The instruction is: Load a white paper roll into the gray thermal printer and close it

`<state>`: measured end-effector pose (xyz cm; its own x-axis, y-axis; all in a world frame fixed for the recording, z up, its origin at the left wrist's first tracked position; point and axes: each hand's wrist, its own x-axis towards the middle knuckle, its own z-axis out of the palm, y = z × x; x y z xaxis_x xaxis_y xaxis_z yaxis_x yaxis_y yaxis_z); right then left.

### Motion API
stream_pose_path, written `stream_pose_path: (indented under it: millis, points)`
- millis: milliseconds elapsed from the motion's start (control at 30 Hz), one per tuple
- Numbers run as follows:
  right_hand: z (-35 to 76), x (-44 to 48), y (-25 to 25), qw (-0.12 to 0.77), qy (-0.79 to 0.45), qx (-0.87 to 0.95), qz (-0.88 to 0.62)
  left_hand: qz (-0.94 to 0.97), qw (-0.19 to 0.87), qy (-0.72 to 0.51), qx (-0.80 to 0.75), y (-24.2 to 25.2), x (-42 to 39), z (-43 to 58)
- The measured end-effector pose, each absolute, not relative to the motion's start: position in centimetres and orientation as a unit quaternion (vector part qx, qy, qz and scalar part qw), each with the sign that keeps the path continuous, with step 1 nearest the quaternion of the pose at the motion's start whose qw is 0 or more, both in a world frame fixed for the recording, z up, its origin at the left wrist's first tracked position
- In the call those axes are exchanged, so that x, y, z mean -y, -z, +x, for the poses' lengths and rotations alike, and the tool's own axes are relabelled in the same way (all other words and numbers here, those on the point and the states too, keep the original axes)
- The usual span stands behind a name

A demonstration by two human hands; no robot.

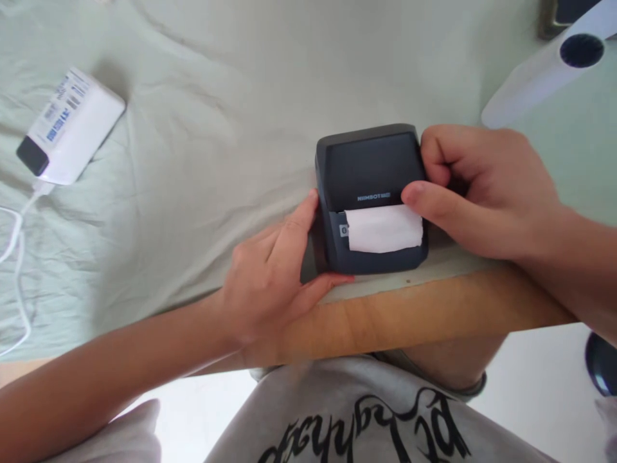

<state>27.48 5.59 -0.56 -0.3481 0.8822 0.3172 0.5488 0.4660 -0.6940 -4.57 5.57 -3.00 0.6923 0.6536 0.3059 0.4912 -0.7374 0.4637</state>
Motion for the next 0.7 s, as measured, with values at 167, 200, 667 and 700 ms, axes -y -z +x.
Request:
stream_pose_path:
  millis: [167,200,667,700]
  points:
    - [29.2,-6.0,0.0,0.304,-0.259,0.813,-0.423,0.906,0.166,-0.248,-0.300,3.0,-5.3,-4.0]
    - [29.5,-5.9,-0.3,0.289,-0.265,0.814,-0.430,0.904,0.172,-0.256,-0.297,2.9,-5.3,-3.9]
    - [27.8,-5.9,-0.1,0.422,-0.262,0.752,-0.434,0.934,0.086,-0.269,-0.220,2.6,-4.5,-4.4]
    - [27.8,-6.0,-0.1,0.423,-0.275,0.751,-0.426,0.930,0.082,-0.284,-0.219,2.6,-4.5,-4.3]
